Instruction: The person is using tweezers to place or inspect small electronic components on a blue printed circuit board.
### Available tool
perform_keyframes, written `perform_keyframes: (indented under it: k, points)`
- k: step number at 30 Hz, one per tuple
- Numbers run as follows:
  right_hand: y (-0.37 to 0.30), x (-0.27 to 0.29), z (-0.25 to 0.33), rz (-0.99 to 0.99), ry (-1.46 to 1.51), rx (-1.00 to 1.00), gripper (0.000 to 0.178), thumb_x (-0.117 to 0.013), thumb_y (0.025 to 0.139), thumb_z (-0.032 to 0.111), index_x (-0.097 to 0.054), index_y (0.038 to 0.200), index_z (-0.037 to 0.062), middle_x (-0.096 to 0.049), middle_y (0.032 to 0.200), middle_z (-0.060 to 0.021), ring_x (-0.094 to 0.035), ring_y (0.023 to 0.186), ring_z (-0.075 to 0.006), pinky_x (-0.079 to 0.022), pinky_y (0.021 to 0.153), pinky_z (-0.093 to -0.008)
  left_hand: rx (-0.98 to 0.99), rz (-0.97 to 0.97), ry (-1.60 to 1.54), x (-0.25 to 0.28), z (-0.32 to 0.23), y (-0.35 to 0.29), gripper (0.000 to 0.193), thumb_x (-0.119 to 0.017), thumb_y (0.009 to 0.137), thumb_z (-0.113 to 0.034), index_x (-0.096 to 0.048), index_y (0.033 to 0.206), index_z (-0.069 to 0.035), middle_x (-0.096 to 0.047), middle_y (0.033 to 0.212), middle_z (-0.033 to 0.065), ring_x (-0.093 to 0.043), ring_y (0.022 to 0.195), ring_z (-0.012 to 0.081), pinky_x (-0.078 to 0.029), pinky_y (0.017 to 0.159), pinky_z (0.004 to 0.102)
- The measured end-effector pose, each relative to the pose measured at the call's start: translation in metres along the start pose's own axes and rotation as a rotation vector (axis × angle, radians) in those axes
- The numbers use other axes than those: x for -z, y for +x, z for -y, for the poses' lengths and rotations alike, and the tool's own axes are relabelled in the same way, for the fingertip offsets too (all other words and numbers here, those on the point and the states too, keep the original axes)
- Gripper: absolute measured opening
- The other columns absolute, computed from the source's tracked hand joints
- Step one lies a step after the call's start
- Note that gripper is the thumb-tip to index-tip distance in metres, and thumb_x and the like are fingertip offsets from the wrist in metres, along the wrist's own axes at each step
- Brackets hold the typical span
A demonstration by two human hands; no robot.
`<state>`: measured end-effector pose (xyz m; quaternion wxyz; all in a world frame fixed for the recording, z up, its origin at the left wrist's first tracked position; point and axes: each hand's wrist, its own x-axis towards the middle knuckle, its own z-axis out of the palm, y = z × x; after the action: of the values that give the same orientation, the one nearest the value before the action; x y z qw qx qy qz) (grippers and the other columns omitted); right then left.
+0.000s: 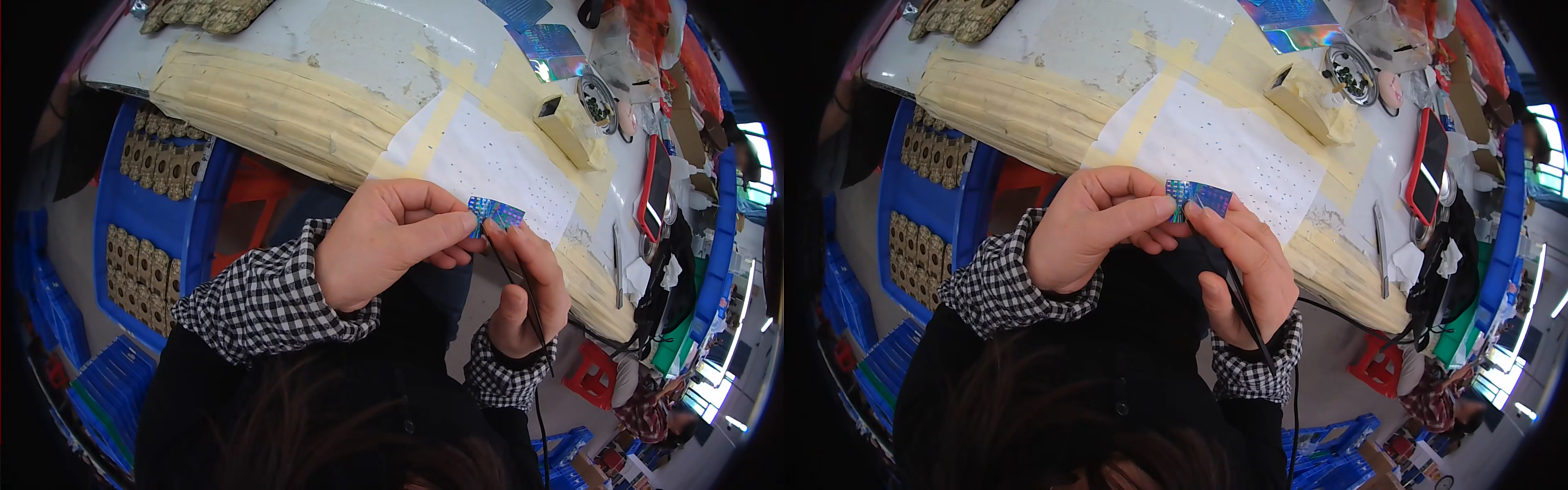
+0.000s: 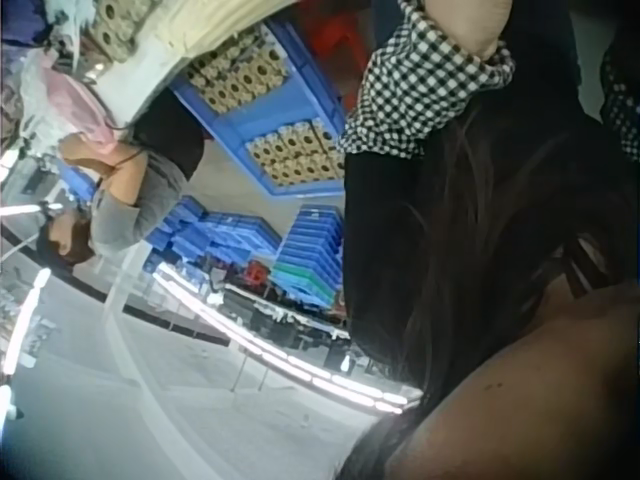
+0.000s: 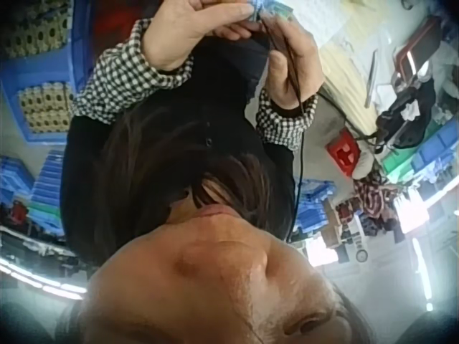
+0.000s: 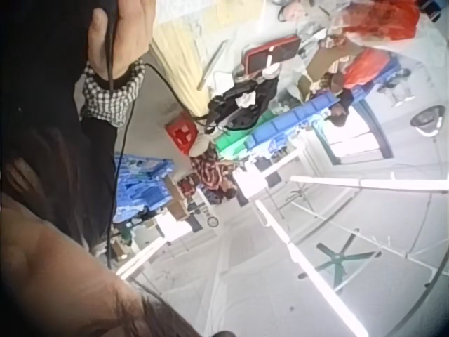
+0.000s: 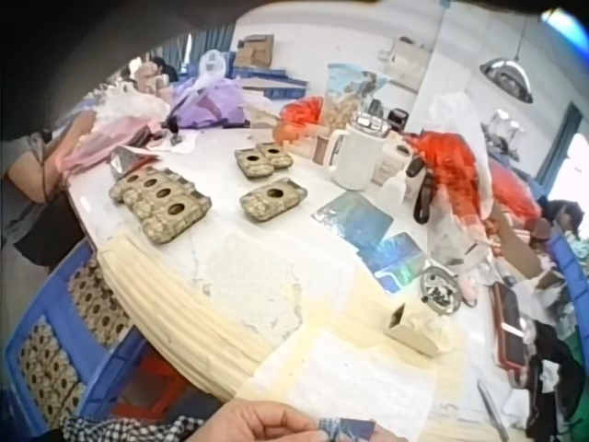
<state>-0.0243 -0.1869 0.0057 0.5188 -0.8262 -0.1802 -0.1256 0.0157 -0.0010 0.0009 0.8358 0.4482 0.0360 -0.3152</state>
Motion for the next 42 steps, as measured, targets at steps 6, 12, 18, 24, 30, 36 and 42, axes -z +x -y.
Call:
perform_keyframes:
  k: [6, 12, 18, 24, 30, 36, 42]
  points:
    - [0.0052, 0.0049, 0.0010, 0.059, -0.200, 0.113, 0.043, -0.068, 0.082, 0.028, -0.061, 0.112, -0.0021, -0.068, 0.102, -0.0131, -0.063, 0.097, -0.0280, -0.042, 0.099, -0.0473, 0.001, -0.004, -0.011, 0.0003, -0.0013, -0.0003, 0.016, -0.058, 0.091, -0.013, -0.063, 0.096, 0.002, -0.068, 0.086, 0.0109, -0.065, 0.074, 0.0107, -0.053, 0.069, 0.0221]
    - [0.0061, 0.0062, 0.0067, 0.094, -0.492, 0.270, 0.038, -0.073, 0.076, 0.023, -0.066, 0.110, 0.0097, -0.068, 0.102, -0.0098, -0.063, 0.093, -0.0249, -0.044, 0.096, -0.0485, 0.000, -0.007, -0.029, 0.0009, 0.0007, -0.0004, 0.016, -0.059, 0.091, -0.013, -0.063, 0.095, 0.001, -0.067, 0.085, 0.0082, -0.064, 0.074, 0.0097, -0.053, 0.068, 0.0216]
    - [0.0022, 0.0038, 0.0049, 0.090, -0.690, 0.397, 0.031, -0.071, 0.078, 0.026, -0.069, 0.107, 0.0174, -0.065, 0.108, -0.0043, -0.063, 0.093, -0.0216, -0.046, 0.094, -0.0475, 0.000, -0.018, -0.040, -0.0005, 0.0001, -0.0010, 0.015, -0.060, 0.091, -0.013, -0.063, 0.094, 0.001, -0.065, 0.085, 0.0059, -0.064, 0.074, 0.0088, -0.053, 0.068, 0.0213]
    - [0.0007, 0.0041, 0.0048, 0.098, -0.699, 0.398, 0.030, -0.070, 0.079, 0.026, -0.068, 0.108, 0.0179, -0.065, 0.109, -0.0034, -0.062, 0.093, -0.0205, -0.045, 0.095, -0.0473, -0.006, -0.019, -0.044, 0.0000, 0.0013, -0.0011, 0.015, -0.060, 0.090, -0.014, -0.063, 0.094, 0.000, -0.065, 0.085, 0.0052, -0.063, 0.073, 0.0081, -0.052, 0.067, 0.0207]
    - [0.0006, 0.0043, 0.0047, 0.098, -0.692, 0.397, 0.029, -0.070, 0.079, 0.026, -0.069, 0.107, 0.0175, -0.065, 0.109, -0.0031, -0.062, 0.092, -0.0197, -0.044, 0.096, -0.0476, -0.007, -0.020, -0.050, -0.0004, 0.0009, -0.0012, 0.015, -0.061, 0.090, -0.014, -0.064, 0.094, 0.000, -0.065, 0.084, 0.0050, -0.063, 0.072, 0.0079, -0.052, 0.067, 0.0205]
    - [0.0008, 0.0041, 0.0057, 0.098, -0.683, 0.388, 0.028, -0.070, 0.079, 0.026, -0.069, 0.106, 0.0168, -0.066, 0.107, -0.0029, -0.062, 0.091, -0.0192, -0.044, 0.096, -0.0479, -0.009, -0.014, -0.053, -0.0002, 0.0011, -0.0008, 0.014, -0.062, 0.089, -0.013, -0.064, 0.094, 0.000, -0.066, 0.084, 0.0051, -0.063, 0.072, 0.0080, -0.052, 0.067, 0.0207]
    - [0.0027, 0.0044, 0.0040, 0.083, -0.518, 0.310, 0.030, -0.070, 0.078, 0.026, -0.069, 0.105, 0.0135, -0.067, 0.104, -0.0046, -0.062, 0.090, -0.0204, -0.041, 0.099, -0.0490, -0.017, -0.017, -0.037, 0.0001, 0.0018, -0.0009, 0.014, -0.061, 0.089, -0.013, -0.064, 0.094, 0.000, -0.066, 0.084, 0.0059, -0.063, 0.072, 0.0085, -0.052, 0.067, 0.0211]
